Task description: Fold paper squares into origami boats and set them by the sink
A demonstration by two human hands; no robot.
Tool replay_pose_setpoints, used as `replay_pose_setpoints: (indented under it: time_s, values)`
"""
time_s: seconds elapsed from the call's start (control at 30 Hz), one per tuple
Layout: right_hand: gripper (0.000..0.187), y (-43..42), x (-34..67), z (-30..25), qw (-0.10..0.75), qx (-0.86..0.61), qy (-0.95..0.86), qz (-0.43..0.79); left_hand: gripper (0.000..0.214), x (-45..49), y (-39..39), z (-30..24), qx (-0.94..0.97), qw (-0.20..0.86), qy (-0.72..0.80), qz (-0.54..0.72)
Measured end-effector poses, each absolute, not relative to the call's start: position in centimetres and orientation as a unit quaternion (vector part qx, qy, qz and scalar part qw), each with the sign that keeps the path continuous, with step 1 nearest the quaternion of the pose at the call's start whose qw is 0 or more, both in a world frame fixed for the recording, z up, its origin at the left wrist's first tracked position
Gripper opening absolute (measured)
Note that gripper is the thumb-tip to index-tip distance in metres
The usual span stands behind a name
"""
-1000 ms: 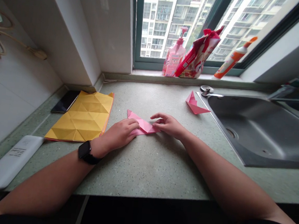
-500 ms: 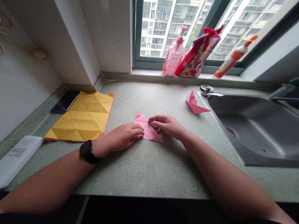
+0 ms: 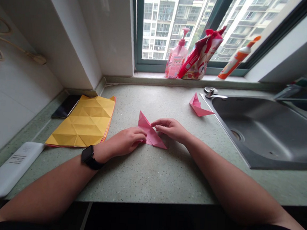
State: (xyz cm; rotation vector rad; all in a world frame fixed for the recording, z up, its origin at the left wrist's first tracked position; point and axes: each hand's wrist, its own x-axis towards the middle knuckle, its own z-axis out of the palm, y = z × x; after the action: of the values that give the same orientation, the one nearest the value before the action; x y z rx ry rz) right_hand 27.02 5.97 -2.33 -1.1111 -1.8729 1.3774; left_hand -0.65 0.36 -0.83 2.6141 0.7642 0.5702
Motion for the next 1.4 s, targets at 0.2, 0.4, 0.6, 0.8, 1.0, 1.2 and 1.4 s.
replay_pose_setpoints:
  time_s: [0.2, 0.4, 0.6, 0.8, 1.0, 1.2, 1.4]
  values:
    - [0.027, 6.1, 26.9, -2.8, 0.270, -0.413, -0.694, 0.525, 0.027, -0.5, 0.3, -0.7, 0.925, 0.188, 0.254, 0.212]
    - [0.036, 5.9, 26.9, -3.2, 0.267, -0.414, -0.707, 0.507, 0.027, -0.4, 0.4, -0.7, 0.924, 0.197, 0.240, 0.223]
    - [0.064, 5.5, 26.8, -2.9, 0.262, -0.401, -0.730, 0.487, 0.022, -0.6, 0.4, -0.9, 0.921, 0.182, 0.258, 0.229]
    - [0.067, 5.6, 26.7, -2.4, 0.334, -0.374, -0.681, 0.534, 0.014, -1.0, 0.6, -1.4, 0.897, 0.106, 0.330, 0.276]
    - [0.072, 5.8, 26.7, -2.0, 0.389, -0.349, -0.658, 0.542, 0.023, -1.1, 0.8, -1.3, 0.867, 0.123, 0.364, 0.318]
    - [0.061, 5.4, 26.6, -1.8, 0.379, -0.343, -0.667, 0.542, 0.046, -0.9, 0.8, -1.3, 0.863, 0.127, 0.343, 0.348]
    - [0.031, 5.4, 26.6, -2.0, 0.384, -0.344, -0.677, 0.526, 0.048, -1.1, 1.0, -1.4, 0.861, 0.120, 0.342, 0.357]
